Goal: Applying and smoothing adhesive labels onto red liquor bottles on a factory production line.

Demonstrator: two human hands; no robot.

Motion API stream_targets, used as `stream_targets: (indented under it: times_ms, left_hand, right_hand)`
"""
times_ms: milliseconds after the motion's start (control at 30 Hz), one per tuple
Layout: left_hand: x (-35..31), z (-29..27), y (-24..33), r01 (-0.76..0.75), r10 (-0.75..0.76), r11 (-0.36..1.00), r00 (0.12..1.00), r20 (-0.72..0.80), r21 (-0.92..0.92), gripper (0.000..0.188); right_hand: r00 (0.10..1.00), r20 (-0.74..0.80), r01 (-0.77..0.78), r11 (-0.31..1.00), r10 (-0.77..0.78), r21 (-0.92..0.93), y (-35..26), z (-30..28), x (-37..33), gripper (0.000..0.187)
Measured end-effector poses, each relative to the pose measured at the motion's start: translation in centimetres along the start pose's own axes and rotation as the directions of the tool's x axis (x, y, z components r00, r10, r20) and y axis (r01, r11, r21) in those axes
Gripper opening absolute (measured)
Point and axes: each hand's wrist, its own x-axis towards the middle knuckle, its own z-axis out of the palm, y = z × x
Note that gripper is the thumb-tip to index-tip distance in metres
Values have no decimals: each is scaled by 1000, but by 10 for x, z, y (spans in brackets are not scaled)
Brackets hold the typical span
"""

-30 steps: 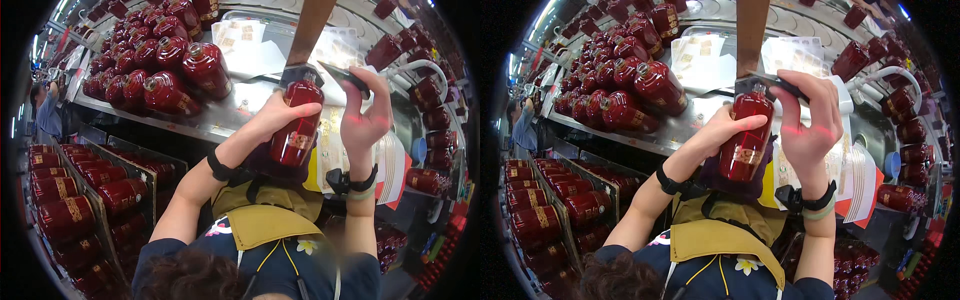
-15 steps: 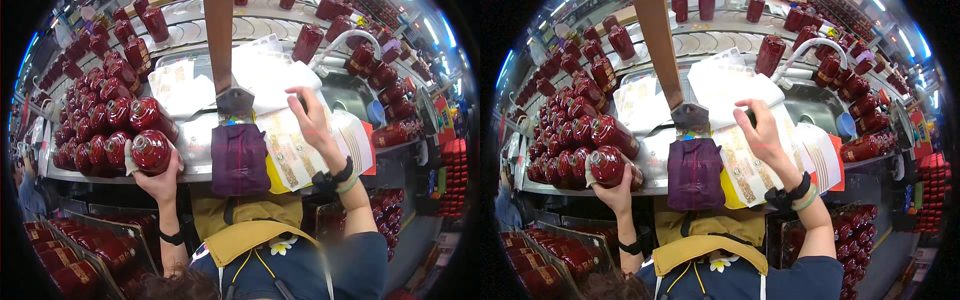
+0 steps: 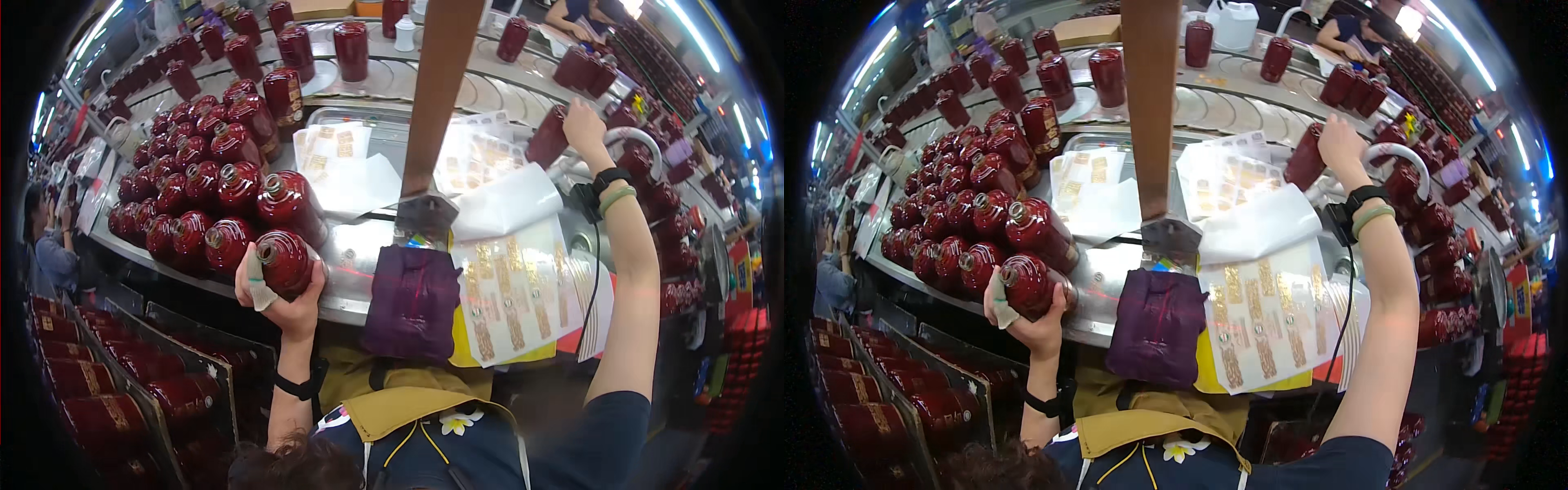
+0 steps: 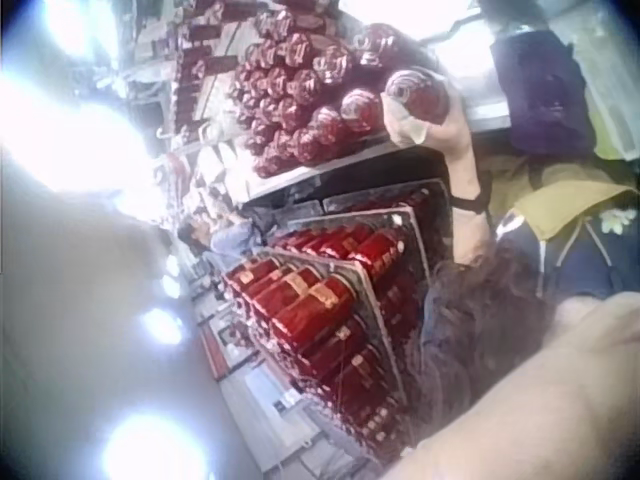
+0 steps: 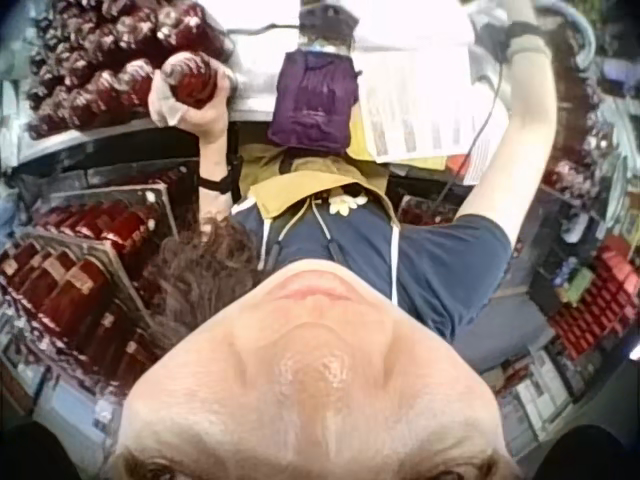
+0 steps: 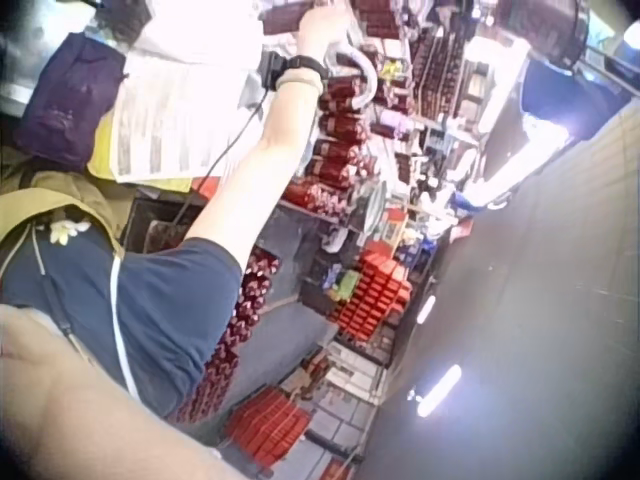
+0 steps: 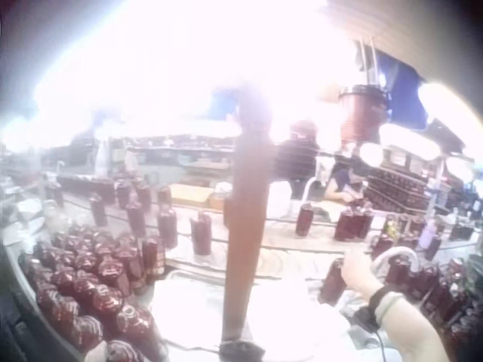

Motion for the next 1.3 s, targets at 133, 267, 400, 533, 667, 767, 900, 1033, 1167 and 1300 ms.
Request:
stream_targets:
  times_ms: [133, 267, 400, 533, 667, 767, 900, 1033, 1167, 1300]
  left_hand:
    - [-10, -2, -9, 32, -32, 999, 999, 14, 0, 98]
    - [2, -13, 12, -15, 13, 995, 1000, -28, -100, 101]
    - [12, -23, 46, -236, 239, 956, 971, -3, -176, 76]
    - [21, -2, 70, -167, 280, 822, 951, 132, -544, 76]
    - [34, 11, 102, 95, 267, 598, 913, 309, -796, 87]
    - [45, 19, 133, 134, 311, 550, 883, 351, -824, 109]
    - [46, 6, 156, 464, 278, 360, 775, 568, -809, 110]
    - [21, 0, 130, 767, 176, 212, 579, 796, -605, 91]
    - [9, 11, 121, 904, 66, 104, 409, 910, -414, 60]
    - [-7, 29, 112, 944, 15, 116, 308, 951, -308, 59]
  right_hand:
    - [995, -65, -73, 988, 82, 135, -7, -7, 3, 30]
    - [995, -75, -61, 990, 71, 125, 11, 6, 6, 33]
    - [992, -123, 78, 950, -42, 304, 11, -4, -4, 28]
    - [874, -441, 346, 898, -202, 274, -29, -78, -79, 20]
    - [782, -569, 537, 737, -254, 410, -66, -181, -157, 18]
    - [842, -434, 539, 557, -322, 632, -83, -214, -194, 19]
    - [858, -321, 469, 355, -402, 808, -105, -210, -230, 17]
    - [945, 28, 33, 181, -325, 983, -124, -162, -261, 31]
    - [826, 362, -444, -102, -432, 890, -149, -119, -308, 50]
    - [815, 429, -501, -103, -390, 859, -159, -107, -314, 51]
